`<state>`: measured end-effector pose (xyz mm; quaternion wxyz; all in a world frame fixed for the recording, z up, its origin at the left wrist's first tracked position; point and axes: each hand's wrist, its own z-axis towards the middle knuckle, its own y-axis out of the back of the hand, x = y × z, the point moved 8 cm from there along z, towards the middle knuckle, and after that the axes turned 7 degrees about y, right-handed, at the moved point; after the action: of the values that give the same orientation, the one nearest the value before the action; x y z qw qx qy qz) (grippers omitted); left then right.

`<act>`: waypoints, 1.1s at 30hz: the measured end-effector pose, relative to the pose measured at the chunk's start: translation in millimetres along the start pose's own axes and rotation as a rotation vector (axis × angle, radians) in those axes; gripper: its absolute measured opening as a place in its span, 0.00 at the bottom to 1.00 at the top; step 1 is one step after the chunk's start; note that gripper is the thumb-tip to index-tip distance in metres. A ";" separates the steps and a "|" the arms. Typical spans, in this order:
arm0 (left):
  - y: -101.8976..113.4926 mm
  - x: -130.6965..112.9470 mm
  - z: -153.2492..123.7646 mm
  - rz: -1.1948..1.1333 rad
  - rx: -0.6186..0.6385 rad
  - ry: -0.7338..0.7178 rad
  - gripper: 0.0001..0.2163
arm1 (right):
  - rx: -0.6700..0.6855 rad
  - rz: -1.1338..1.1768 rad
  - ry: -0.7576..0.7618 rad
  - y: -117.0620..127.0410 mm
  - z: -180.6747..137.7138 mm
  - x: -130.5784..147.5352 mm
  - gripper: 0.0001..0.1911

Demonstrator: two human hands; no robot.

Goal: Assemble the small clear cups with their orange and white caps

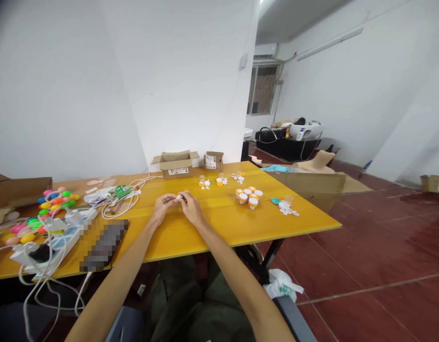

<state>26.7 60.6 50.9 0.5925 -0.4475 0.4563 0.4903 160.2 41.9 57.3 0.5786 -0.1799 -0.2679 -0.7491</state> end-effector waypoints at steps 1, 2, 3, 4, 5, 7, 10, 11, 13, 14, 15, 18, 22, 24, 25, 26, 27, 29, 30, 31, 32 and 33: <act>0.1 0.6 0.1 -0.001 0.000 0.001 0.12 | 0.003 0.001 0.000 -0.1 0.1 0.1 0.08; 0.1 1.1 0.2 -0.001 0.000 0.002 0.12 | 0.004 0.002 -0.003 0.0 0.1 -0.2 0.08; -0.1 1.4 0.2 0.002 0.002 0.001 0.12 | 0.002 0.003 -0.008 0.2 0.2 -0.7 0.08; -0.4 1.4 0.1 0.005 0.004 -0.003 0.13 | -0.001 0.005 -0.015 0.5 0.2 -1.3 0.07; -0.7 1.2 0.0 0.009 0.005 -0.007 0.13 | -0.004 0.008 -0.021 0.6 0.3 -1.9 0.07; -1.4 0.7 0.0 0.017 0.011 -0.015 0.14 | -0.009 0.016 -0.029 0.8 0.5 -2.5 0.07; -1.6 0.2 0.6 0.027 0.013 -0.020 0.14 | -0.005 0.021 -0.029 0.3 1.2 -1.6 0.06; -1.5 0.2 0.9 0.030 0.013 -0.020 0.14 | -0.002 0.022 -0.029 0.1 1.5 -1.1 0.06; -0.7 0.2 1.4 0.036 0.011 -0.024 0.15 | 0.005 0.024 -0.030 -0.3 2.0 0.0 0.05; -0.3 0.3 1.6 0.038 0.009 -0.026 0.15 | 0.009 0.027 -0.031 -0.4 2.2 0.6 0.05; 0.2 0.5 1.7 0.041 0.007 -0.026 0.15 | 0.011 0.029 -0.031 -0.5 2.4 1.1 0.05; 1.3 1.0 1.6 0.040 0.003 -0.024 0.16 | 0.012 0.034 -0.035 -0.3 2.8 2.6 0.05; 1.1 0.2 1.2 0.041 0.007 -0.025 0.16 | 0.004 0.044 -0.034 0.5 3.4 5.3 0.05; 1.1 -0.4 1.1 0.043 0.006 -0.031 0.16 | 0.004 0.050 -0.028 0.9 3.8 7.4 0.05; 1.1 -0.6 1.1 0.043 0.006 -0.034 0.16 | 0.004 0.048 -0.024 1.2 3.9 8.4 0.06; 1.3 -0.8 1.1 0.044 0.004 -0.039 0.15 | 0.005 0.043 -0.020 1.6 3.9 9.4 0.06; 1.3 -0.8 1.1 0.046 0.003 -0.043 0.15 | 0.007 0.035 -0.015 1.9 3.9 10.3 0.07; 1.4 -0.8 1.2 0.053 0.000 -0.049 0.14 | 0.012 0.018 -0.006 2.3 3.6 11.7 0.08; 1.4 -0.8 1.2 0.057 -0.001 -0.051 0.14 | 0.015 0.010 -0.001 2.4 3.4 12.2 0.08; 1.3 -0.8 1.2 0.059 -0.003 -0.051 0.14 | 0.016 0.004 0.003 2.5 3.1 12.6 0.08; 1.2 -1.0 1.2 0.060 -0.004 -0.052 0.14 | 0.015 -0.002 0.007 2.7 2.7 12.9 0.09; 0.9 -1.3 1.1 0.059 -0.004 -0.053 0.14 | 0.015 -0.006 0.011 3.0 2.4 13.2 0.09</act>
<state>25.8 61.5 52.3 0.5889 -0.4220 0.4522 0.5202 159.4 32.6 67.4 0.5792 -0.1708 -0.2708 -0.7497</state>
